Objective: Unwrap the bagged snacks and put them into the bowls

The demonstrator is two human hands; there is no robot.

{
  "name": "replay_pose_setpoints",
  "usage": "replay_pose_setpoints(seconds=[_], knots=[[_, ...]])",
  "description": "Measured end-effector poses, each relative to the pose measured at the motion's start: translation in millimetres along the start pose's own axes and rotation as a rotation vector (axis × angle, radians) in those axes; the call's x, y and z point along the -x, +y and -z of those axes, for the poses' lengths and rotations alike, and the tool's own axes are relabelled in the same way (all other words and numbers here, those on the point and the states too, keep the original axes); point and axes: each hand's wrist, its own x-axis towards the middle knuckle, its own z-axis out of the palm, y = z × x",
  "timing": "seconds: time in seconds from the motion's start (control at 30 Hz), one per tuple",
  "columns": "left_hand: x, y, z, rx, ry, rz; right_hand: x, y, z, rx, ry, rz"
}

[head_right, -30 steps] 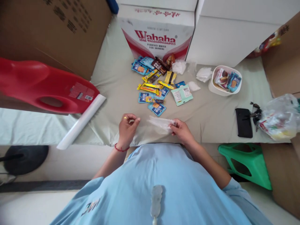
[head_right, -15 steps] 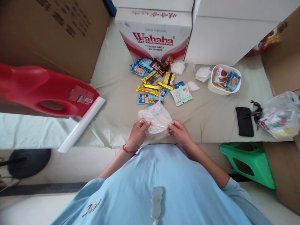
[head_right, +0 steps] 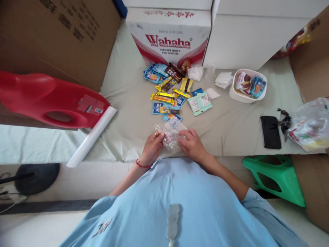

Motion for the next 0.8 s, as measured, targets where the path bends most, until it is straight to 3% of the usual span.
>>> replay_pose_setpoints(seconds=[0.07, 0.27, 0.37, 0.47, 0.57, 0.7, 0.8], knots=[[0.5, 0.9, 3.1, -0.009, 0.016, -0.011, -5.2, 1.5, -1.0, -0.113, 0.046, -0.088], [2.9, -3.5, 21.4, -0.046, 0.1, -0.035, -5.1, 18.1, 18.1, -0.551, 0.391, -0.679], [2.8, -4.5, 27.5, 0.001, 0.14, -0.017, 2.6, 34.0, 29.8, -0.646, 0.473, -0.841], [1.5, -3.4, 28.9, 0.059, 0.164, 0.029, 15.7, 47.7, 39.7, -0.608, 0.463, -0.928], [0.2, -2.2, 27.9, 0.08, 0.164, 0.066, 29.0, 51.3, 48.2, -0.367, 0.443, -0.893], [-1.9, -2.0, 28.2, 0.069, 0.128, 0.105, 31.9, 33.8, 51.8, 0.126, 0.483, -0.565], [-4.1, -2.6, 28.6, 0.056, 0.098, 0.118, 18.8, 13.9, 34.5, 0.154, 0.246, -0.223]])
